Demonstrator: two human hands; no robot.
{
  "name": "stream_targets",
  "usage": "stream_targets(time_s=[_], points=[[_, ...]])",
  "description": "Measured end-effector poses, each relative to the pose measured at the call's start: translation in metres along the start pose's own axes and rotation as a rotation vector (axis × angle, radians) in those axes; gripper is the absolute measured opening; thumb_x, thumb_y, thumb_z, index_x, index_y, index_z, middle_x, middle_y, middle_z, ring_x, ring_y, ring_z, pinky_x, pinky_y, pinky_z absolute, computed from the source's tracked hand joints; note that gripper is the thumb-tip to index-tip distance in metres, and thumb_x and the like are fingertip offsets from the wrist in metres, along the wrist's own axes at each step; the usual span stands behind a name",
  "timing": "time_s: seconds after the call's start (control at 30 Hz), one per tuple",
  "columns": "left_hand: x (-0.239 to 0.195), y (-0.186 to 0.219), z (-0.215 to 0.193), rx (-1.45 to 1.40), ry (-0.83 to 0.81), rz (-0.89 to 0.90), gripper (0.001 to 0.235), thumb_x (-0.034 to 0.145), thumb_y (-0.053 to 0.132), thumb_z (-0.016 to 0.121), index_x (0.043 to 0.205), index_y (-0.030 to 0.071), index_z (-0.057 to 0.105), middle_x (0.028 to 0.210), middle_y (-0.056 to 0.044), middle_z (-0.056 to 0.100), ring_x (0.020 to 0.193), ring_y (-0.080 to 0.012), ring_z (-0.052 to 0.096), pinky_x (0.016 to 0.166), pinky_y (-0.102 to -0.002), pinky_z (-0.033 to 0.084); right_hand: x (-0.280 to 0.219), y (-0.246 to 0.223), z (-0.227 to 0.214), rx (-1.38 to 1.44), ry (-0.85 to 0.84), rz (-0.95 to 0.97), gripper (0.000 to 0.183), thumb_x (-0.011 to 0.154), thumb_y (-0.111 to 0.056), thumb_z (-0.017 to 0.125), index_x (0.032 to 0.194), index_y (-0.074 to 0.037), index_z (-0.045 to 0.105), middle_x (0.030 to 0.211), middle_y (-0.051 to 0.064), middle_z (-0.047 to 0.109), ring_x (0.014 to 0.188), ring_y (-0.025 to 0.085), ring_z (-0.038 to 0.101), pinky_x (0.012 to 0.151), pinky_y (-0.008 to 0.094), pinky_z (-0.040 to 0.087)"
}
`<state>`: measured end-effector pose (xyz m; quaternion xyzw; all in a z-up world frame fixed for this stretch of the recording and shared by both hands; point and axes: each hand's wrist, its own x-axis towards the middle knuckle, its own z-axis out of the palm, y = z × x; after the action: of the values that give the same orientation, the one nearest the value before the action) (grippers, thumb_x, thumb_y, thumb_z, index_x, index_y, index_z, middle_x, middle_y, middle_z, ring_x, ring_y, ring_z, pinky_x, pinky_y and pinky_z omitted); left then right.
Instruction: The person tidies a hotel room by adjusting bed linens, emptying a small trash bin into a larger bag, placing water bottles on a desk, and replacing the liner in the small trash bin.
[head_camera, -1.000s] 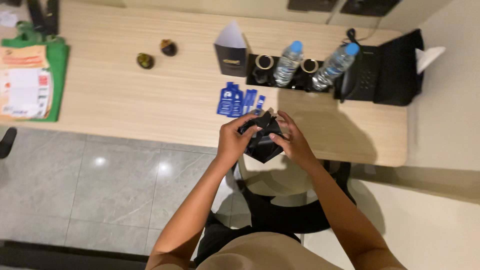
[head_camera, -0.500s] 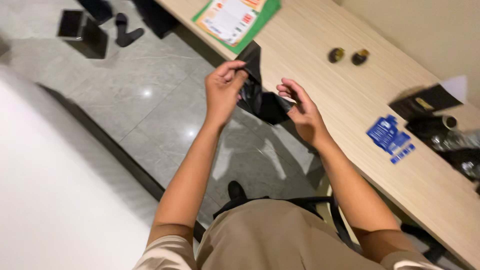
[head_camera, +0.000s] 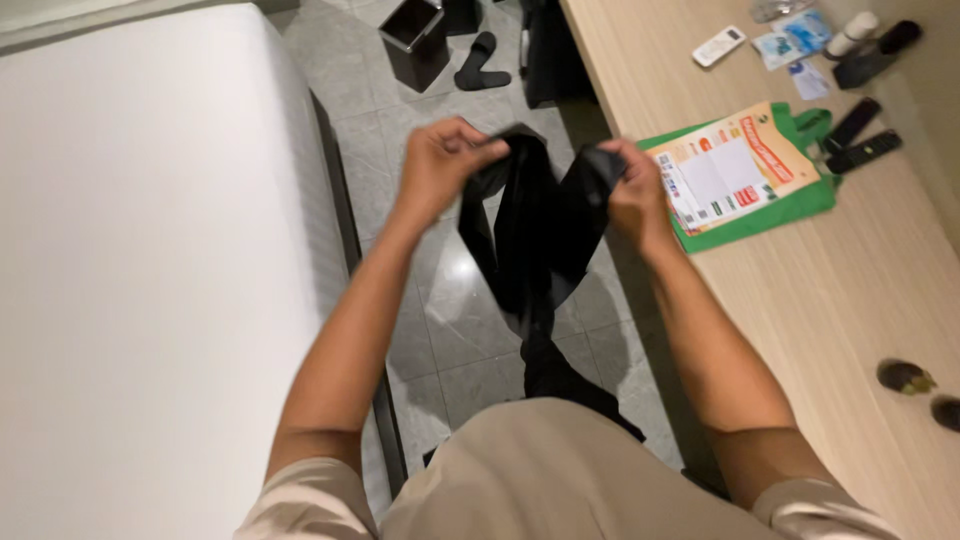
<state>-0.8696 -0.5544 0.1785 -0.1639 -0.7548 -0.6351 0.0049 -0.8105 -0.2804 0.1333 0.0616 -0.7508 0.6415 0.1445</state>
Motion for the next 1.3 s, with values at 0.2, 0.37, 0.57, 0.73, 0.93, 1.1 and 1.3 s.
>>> stream_targets(time_s=[0.2,0.37,0.57,0.73,0.93,1.1,1.3], points=[[0.127,-0.051,-0.111,0.302,0.238,-0.001,0.020,0.085,0.012,0.088,0.082,0.002,0.071,0.065,0.001,0.062,0.059,-0.0058,0.052,0.056,-0.024,0.042,0.172,-0.006,-0.025,0.121,-0.105,-0.026,0.008,0.109,-0.001,0.063,0.101,-0.004,0.061,0.087,-0.003,0.066,0.077,0.001,0.056,0.068,0.019,0.045],[0.184,-0.052,-0.102,0.879,0.799,0.348,0.034,0.081,0.023,0.090,0.103,0.010,0.068,0.099,-0.007,0.060,0.090,-0.0213,0.057,0.076,-0.034,0.045,0.304,-0.007,0.039,0.315,-0.255,-0.020,0.008,0.107,-0.002,0.061,0.100,-0.007,0.060,0.081,-0.004,0.065,0.068,0.000,0.054,0.061,0.018,0.043],[0.264,-0.055,-0.074,0.261,0.483,0.213,0.054,0.073,0.035,0.092,0.099,0.000,0.062,0.093,-0.007,0.061,0.081,-0.0172,0.060,0.070,-0.032,0.052,0.422,0.031,0.163,0.145,-0.563,-0.007,0.011,0.098,0.004,0.066,0.099,-0.006,0.060,0.071,-0.009,0.050,0.061,-0.002,0.042,0.055,0.018,0.032],[0.374,-0.138,-0.162,0.242,0.393,0.003,0.017,0.089,0.018,0.076,0.087,0.001,0.073,0.069,-0.005,0.072,0.060,-0.0171,0.072,0.058,-0.031,0.054,0.539,0.048,0.207,0.012,-0.697,-0.099,0.015,0.093,0.009,0.062,0.101,-0.003,0.060,0.069,-0.009,0.047,0.062,-0.001,0.039,0.057,0.020,0.031],[0.496,-0.231,-0.277,0.500,-0.013,-0.188,0.027,0.072,0.009,0.082,0.098,0.004,0.077,0.087,-0.016,0.075,0.079,-0.0319,0.074,0.072,-0.038,0.057,0.646,0.041,0.224,-0.297,-0.713,-0.012,0.022,0.087,0.010,0.060,0.105,-0.002,0.061,0.061,-0.007,0.037,0.055,0.003,0.034,0.053,0.023,0.032],[0.579,-0.275,-0.351,0.761,-0.259,-0.465,0.031,0.073,0.018,0.090,0.101,0.007,0.081,0.097,-0.018,0.076,0.093,-0.0333,0.072,0.085,-0.040,0.055,0.727,0.074,0.182,-0.194,-0.533,0.077,0.031,0.085,0.008,0.063,0.114,-0.005,0.062,0.069,-0.010,0.039,0.058,0.001,0.039,0.054,0.022,0.037],[0.685,-0.233,-0.417,0.038,0.051,0.046,0.013,0.091,0.004,0.075,0.104,0.002,0.078,0.100,-0.005,0.078,0.096,-0.0127,0.073,0.088,-0.027,0.057,0.848,0.179,0.171,-0.671,-0.399,-0.002,0.039,0.093,0.000,0.071,0.132,-0.005,0.068,0.089,0.003,0.055,0.080,0.017,0.054,0.075,0.033,0.048]])
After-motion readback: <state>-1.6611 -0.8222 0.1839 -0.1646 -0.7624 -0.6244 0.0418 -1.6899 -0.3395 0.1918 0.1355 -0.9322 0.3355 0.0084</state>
